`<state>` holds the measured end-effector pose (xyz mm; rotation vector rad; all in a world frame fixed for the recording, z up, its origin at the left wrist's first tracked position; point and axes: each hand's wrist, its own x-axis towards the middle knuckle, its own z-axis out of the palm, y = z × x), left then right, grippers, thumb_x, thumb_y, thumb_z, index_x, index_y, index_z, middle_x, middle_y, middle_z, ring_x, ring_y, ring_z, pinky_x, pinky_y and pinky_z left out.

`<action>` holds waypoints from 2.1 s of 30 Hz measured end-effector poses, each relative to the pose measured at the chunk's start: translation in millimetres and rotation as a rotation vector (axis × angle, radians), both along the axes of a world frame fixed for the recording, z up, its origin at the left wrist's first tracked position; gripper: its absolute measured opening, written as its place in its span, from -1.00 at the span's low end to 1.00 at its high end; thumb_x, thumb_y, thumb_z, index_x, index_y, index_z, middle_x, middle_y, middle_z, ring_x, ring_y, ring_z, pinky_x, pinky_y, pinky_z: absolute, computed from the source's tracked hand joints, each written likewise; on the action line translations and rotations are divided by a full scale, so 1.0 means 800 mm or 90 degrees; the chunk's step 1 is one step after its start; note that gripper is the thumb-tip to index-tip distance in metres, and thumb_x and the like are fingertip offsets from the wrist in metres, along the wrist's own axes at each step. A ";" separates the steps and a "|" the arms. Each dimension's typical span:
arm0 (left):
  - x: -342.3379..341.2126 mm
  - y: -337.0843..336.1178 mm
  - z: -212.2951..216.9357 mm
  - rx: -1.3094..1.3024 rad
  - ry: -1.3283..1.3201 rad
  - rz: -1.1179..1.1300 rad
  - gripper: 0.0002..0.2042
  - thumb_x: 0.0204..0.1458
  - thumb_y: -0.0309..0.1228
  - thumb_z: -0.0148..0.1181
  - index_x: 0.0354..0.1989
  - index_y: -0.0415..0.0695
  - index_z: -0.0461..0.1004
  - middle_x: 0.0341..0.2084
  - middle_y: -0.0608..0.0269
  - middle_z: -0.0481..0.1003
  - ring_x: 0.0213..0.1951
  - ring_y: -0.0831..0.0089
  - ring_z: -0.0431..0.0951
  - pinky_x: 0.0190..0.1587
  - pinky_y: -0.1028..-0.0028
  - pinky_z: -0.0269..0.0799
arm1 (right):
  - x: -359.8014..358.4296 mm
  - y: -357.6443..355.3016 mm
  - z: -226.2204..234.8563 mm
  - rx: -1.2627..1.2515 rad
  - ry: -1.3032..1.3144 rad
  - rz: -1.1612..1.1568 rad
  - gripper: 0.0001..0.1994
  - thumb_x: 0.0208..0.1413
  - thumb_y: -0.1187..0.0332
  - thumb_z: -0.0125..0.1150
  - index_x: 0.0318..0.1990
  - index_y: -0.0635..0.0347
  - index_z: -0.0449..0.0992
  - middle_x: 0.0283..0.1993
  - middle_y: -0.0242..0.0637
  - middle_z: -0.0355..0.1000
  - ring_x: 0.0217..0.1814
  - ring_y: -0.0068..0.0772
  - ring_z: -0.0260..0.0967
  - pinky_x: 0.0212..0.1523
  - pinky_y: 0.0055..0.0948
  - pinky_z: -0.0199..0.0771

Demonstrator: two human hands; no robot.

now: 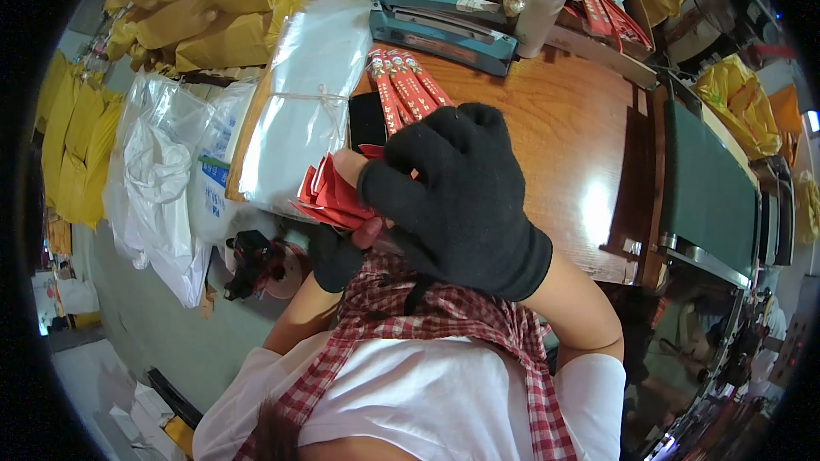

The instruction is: Bundling incense sticks and sealing them in plastic bags using a heat sealer.

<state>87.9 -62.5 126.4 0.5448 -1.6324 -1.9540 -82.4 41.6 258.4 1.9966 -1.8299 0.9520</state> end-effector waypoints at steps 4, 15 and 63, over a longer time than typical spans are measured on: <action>-0.003 -0.002 -0.009 0.009 0.056 -0.030 -0.30 -0.04 -0.47 0.32 0.30 -0.22 0.14 0.11 0.10 0.40 0.12 0.30 0.44 0.17 0.30 0.38 | -0.001 0.000 0.002 0.016 0.011 0.019 -0.52 -0.24 0.23 0.30 -0.05 0.10 0.57 -0.35 -0.34 0.34 -0.33 -0.26 0.31 -0.21 -0.28 0.20; -0.001 0.002 -0.007 0.010 0.129 -0.051 -0.31 -0.04 -0.54 0.31 0.30 -0.22 0.15 0.10 0.10 0.43 0.10 0.36 0.46 0.15 0.36 0.38 | 0.011 -0.010 0.003 -0.049 -0.078 -0.074 -0.63 -0.39 0.50 0.41 -0.32 0.13 0.42 -0.29 -0.22 0.40 -0.26 -0.14 0.35 -0.20 -0.21 0.26; -0.017 0.000 -0.054 -0.019 0.021 -0.079 -0.41 -0.06 -0.36 0.38 0.16 -0.18 0.29 -0.01 0.21 0.46 0.02 0.43 0.49 0.08 0.39 0.41 | 0.004 -0.019 0.010 0.056 -0.049 0.114 -0.77 -0.22 0.35 0.40 -0.42 0.11 0.44 -0.31 -0.35 0.50 -0.22 -0.15 0.40 -0.20 -0.22 0.30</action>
